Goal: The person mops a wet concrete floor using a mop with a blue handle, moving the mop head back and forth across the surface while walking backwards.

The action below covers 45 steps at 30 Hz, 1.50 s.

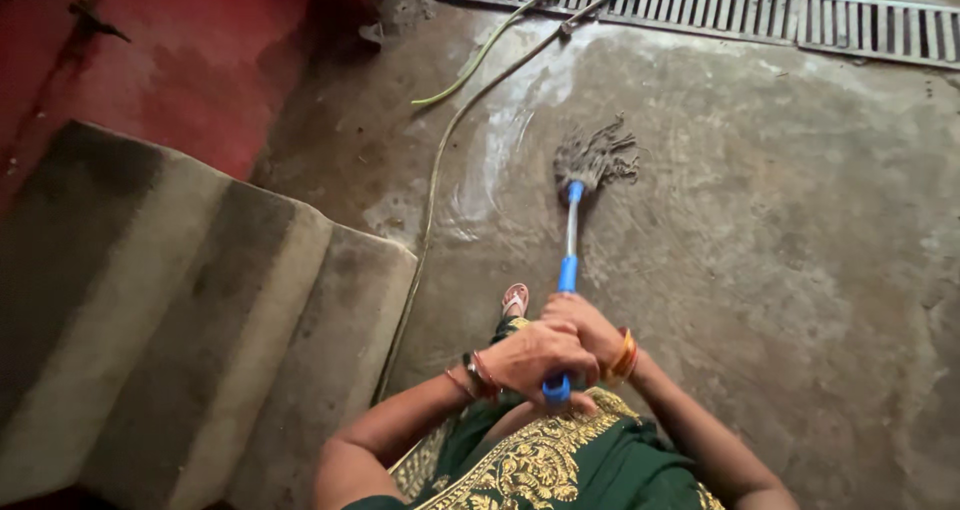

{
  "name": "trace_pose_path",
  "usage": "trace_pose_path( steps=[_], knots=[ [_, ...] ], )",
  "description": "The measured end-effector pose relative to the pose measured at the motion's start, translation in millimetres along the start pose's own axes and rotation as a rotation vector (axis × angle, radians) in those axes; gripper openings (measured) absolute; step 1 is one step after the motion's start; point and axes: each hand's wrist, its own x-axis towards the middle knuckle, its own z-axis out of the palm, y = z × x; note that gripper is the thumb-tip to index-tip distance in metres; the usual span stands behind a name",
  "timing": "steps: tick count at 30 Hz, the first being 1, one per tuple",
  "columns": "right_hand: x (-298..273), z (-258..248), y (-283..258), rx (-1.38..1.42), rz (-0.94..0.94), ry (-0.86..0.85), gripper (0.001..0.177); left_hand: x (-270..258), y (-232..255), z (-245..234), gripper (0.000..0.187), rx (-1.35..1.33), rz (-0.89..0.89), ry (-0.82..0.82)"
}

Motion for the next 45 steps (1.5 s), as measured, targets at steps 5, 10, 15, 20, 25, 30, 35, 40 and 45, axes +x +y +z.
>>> trace_pose_path(
  steps=[5,10,15,20,25,30,35,40,45],
  knots=[
    [-12.8,33.4,-3.7,0.349,0.017,0.279,0.014,-0.2,-1.4,44.0,0.024,-0.191,0.186,0.188],
    [1.0,43.8,26.2,-0.073,-0.067,0.288,0.037,-7.0,-47.2,62.2,0.018,-0.201,0.242,0.277],
    [8.5,41.5,81.1,-0.142,-0.071,0.121,0.029,-11.6,-103.2,72.4,0.012,-0.089,0.212,0.262],
    [21.8,26.2,137.9,-0.237,-0.059,-0.112,0.015,-11.2,-195.6,108.4,0.014,0.021,0.145,0.066],
    [19.5,27.8,133.0,-0.229,0.373,-0.372,0.021,-13.3,-233.4,151.7,0.013,0.111,0.124,-0.078],
    [0.7,40.4,104.5,-0.317,0.380,-0.353,0.025,-18.2,-227.1,191.5,0.024,0.167,0.184,-0.025],
    [-9.5,45.3,116.0,-0.362,0.459,-0.369,0.026,-4.7,-221.2,183.3,0.010,0.267,0.215,-0.091],
    [-11.8,30.5,136.4,-0.231,0.208,-0.166,0.023,-0.4,-197.2,131.5,0.016,0.167,0.144,-0.132],
    [0.9,-5.9,75.2,-0.273,0.176,-0.192,0.031,12.9,-88.5,45.8,0.019,0.063,0.057,-0.026]
  ],
)
